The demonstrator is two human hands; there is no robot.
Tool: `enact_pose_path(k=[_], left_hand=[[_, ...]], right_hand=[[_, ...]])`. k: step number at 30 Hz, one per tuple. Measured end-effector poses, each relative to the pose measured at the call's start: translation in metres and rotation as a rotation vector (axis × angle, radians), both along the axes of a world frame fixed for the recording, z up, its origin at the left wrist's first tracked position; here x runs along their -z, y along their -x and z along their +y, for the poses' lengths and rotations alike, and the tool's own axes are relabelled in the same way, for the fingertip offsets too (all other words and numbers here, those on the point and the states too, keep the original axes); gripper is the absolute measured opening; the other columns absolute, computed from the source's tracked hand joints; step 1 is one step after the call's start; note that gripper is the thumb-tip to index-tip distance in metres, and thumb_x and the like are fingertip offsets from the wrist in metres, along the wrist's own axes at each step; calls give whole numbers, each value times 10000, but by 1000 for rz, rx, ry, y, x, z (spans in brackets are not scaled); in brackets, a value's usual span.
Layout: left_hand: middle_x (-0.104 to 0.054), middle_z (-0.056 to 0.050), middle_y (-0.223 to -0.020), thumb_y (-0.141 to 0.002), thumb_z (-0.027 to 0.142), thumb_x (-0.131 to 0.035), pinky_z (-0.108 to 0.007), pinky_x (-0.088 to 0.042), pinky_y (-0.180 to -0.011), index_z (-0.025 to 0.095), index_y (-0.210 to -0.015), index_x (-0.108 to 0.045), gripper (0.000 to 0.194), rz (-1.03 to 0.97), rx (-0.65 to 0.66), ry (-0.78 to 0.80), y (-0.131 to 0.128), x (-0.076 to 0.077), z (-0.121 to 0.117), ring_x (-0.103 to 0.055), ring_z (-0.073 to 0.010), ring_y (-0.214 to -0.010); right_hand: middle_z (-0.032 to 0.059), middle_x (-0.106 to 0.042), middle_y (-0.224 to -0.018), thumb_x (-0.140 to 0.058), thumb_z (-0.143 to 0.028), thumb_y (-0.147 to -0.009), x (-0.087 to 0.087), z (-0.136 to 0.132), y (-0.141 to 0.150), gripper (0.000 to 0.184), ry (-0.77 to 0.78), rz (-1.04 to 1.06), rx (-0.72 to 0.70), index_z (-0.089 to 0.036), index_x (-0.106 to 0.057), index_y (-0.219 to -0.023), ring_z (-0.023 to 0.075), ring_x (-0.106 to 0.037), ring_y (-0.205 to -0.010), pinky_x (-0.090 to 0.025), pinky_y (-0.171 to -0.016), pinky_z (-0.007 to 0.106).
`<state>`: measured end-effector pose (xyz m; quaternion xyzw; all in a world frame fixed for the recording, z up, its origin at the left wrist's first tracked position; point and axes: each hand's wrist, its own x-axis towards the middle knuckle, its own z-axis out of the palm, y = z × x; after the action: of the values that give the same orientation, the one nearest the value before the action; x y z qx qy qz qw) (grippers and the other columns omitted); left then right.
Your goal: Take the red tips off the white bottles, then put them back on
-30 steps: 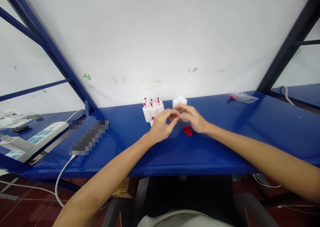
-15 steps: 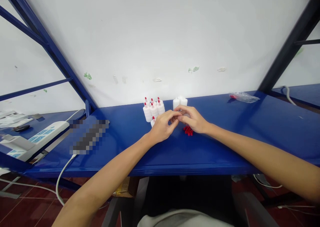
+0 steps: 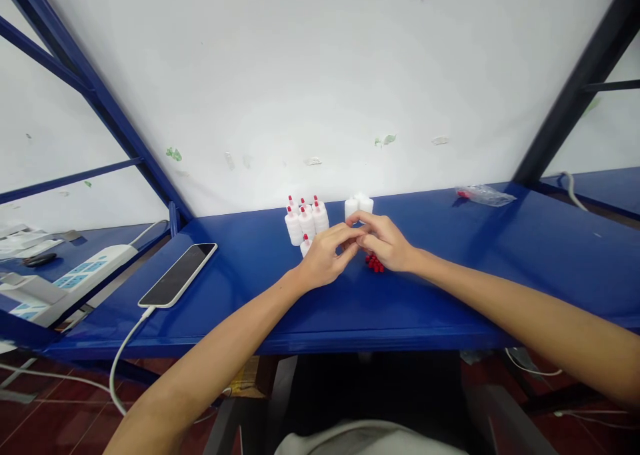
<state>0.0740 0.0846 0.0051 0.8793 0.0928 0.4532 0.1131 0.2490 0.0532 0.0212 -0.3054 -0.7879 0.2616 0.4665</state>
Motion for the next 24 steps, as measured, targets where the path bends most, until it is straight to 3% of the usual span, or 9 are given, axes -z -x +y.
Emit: enact_pose_path(k=[3,7,11,14,17,21,24], left_hand=[[-645,-50,-865,-944,161,-515,-249,-490,-668,157,-1039,-621,143,8,-12,13,1,-3,-1,-587,-121,-732],[-663,-50,-841,-940,184,-526,-266,-496,-688,170,-1025,-635,139,82,-48,-172,18,-25,5,-597,-131,-732],[-679,-36,-833,-921,222,-566,-259,-492,-685,178,-983,-669,128,-3,-295,-213,54,-56,19,-593,-117,-700],[-677,-31,-792,-899,260,-588,-245,-491,-653,169,-954,-696,151,42,-392,-75,78,-73,27,-594,-118,-688],[-700,-42,-807,-884,298,-595,-241,-496,-632,154,-952,-716,201,183,-371,124,89,-80,28,-604,-124,-683],[-673,-21,-686,-849,291,-610,-232,-475,-581,144,-888,-733,196,389,-321,269,92,-79,27,-573,-116,-601],[-656,-18,-644,-835,303,-618,-224,-445,-527,146,-872,-745,205,462,-314,310,92,-76,29,-551,-112,-560]], right_hand=[[-29,-594,-684,-491,-316,-883,2,3,-1,198,-47,-43,-8,-177,-503,-1022,118,-475,-564,-374,-570,258],[-16,-552,-757,-431,-419,-944,5,7,-3,322,-66,-65,15,-189,-489,-1162,138,-475,-627,-375,-618,284],[-22,-503,-736,-405,-288,-917,6,14,-6,250,-33,-49,120,-206,-476,-1142,155,-459,-629,-374,-628,304],[-9,-525,-780,-404,-158,-829,6,21,-10,232,-21,-132,229,-212,-441,-1052,161,-465,-649,-373,-640,310],[12,-552,-818,-434,-107,-777,7,27,-15,222,10,-261,343,-206,-423,-976,160,-474,-636,-382,-639,317],[64,-598,-900,-506,-40,-703,9,32,-16,236,-8,-389,434,-182,-544,-889,193,-559,-755,-439,-717,344],[100,-653,-1053,-548,-57,-749,10,33,-15,189,-68,-367,424,-179,-660,-840,233,-611,-937,-456,-860,396]])
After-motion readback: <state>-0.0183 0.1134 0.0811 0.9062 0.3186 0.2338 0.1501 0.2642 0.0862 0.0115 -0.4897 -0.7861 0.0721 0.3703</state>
